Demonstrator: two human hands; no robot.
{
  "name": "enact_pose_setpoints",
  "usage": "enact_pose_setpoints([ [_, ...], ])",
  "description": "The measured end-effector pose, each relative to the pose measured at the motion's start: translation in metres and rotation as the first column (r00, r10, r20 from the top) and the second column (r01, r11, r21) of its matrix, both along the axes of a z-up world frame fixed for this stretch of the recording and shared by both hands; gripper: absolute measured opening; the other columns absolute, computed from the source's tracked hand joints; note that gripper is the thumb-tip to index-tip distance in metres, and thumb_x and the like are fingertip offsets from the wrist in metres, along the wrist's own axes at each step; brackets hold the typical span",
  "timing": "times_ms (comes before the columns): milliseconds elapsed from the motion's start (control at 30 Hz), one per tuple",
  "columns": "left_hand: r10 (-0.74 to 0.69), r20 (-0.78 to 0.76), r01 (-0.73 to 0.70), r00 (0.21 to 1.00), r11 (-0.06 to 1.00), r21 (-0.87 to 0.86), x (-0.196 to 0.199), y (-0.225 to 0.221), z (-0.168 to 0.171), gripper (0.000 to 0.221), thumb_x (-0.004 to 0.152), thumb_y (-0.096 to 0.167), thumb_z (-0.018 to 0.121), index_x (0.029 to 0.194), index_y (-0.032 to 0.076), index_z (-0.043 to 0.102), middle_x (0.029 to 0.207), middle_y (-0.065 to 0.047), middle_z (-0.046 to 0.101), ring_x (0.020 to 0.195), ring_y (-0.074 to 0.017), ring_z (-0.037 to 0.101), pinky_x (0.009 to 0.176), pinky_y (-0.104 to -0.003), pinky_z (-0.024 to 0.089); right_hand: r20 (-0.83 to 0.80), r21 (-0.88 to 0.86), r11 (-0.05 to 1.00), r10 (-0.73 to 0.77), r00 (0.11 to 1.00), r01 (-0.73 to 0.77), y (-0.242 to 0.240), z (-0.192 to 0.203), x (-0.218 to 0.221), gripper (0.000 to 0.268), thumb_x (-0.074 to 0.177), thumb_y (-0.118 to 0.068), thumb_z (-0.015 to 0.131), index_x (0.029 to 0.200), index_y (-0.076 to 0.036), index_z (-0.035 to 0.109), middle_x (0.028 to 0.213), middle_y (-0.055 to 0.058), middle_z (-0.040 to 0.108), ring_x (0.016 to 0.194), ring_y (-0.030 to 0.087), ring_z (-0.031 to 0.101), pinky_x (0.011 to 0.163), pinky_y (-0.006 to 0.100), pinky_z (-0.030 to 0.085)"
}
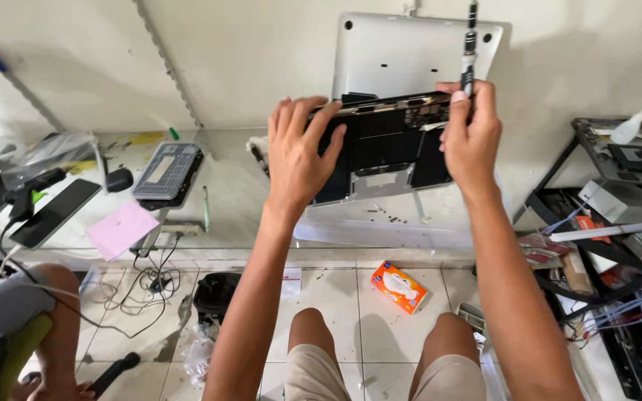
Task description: The person uses a screwdriver to remove screws from the internal frame of a disassembled laptop. They carefully unscrew multiple fasteners around the motherboard and battery area while holding the device steady on a workbench.
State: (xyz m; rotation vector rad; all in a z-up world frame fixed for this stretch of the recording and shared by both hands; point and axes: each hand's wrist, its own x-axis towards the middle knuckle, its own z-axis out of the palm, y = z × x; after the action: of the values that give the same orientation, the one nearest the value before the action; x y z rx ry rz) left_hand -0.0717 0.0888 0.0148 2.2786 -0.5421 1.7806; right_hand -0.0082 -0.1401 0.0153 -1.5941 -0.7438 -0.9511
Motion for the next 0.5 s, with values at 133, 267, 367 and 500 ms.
enact_pose_setpoints([
  [133,0.022,0.029,-0.022,0.999,1.000,0.003,0.012,-0.005,-0.014,0.033,0.084,0.017,0.078,0.115,0.012,0.068,0.110,-0.005,0.063,0.109,-0.0261,0.058,0.104,-0.045,0.039,-0.009,0.011,1.000,0.002,1.000,-0.002,-0.002,0.002,-0.004,0.017,0.106,-0.008,0.037,0.107,0.002,0.051,0.103,0.021,0.072,0.043,0.019,0.054,0.040,0.029,0.044],
  [267,0.007,0.041,-0.007,0.999,1.000,-0.003,0.011,-0.005,-0.017,0.038,0.084,0.017,0.080,0.119,0.012,0.066,0.114,-0.006,0.062,0.113,-0.0277,0.056,0.109,-0.049,0.035,-0.030,0.014,0.999,0.039,0.999,-0.039,-0.001,0.001,-0.003,0.016,0.106,-0.009,0.034,0.108,0.002,0.047,0.108,0.023,0.070,0.047,0.019,0.057,0.041,0.028,0.047],
  [367,-0.001,0.043,0.002,0.999,1.000,-0.020,0.011,-0.007,-0.019,0.038,0.083,0.020,0.080,0.118,0.012,0.066,0.114,-0.005,0.062,0.113,-0.0276,0.057,0.110,-0.050,0.033,-0.060,0.122,0.986,0.126,0.990,-0.118,-0.007,-0.003,0.001,0.017,0.107,-0.011,0.031,0.112,0.001,0.042,0.112,0.025,0.066,0.056,0.020,0.060,0.045,0.028,0.052],
  [500,0.018,0.063,-0.014,0.998,0.998,-0.054,0.014,-0.010,-0.022,0.042,0.081,0.022,0.082,0.119,0.013,0.065,0.116,-0.004,0.062,0.116,-0.0269,0.056,0.113,-0.052,0.030,-0.053,0.151,0.982,-0.110,0.993,0.116,-0.038,-0.041,0.037,0.013,0.110,-0.015,0.045,0.109,-0.002,0.049,0.097,0.018,0.063,0.064,0.016,0.054,0.052,0.025,0.047],
])
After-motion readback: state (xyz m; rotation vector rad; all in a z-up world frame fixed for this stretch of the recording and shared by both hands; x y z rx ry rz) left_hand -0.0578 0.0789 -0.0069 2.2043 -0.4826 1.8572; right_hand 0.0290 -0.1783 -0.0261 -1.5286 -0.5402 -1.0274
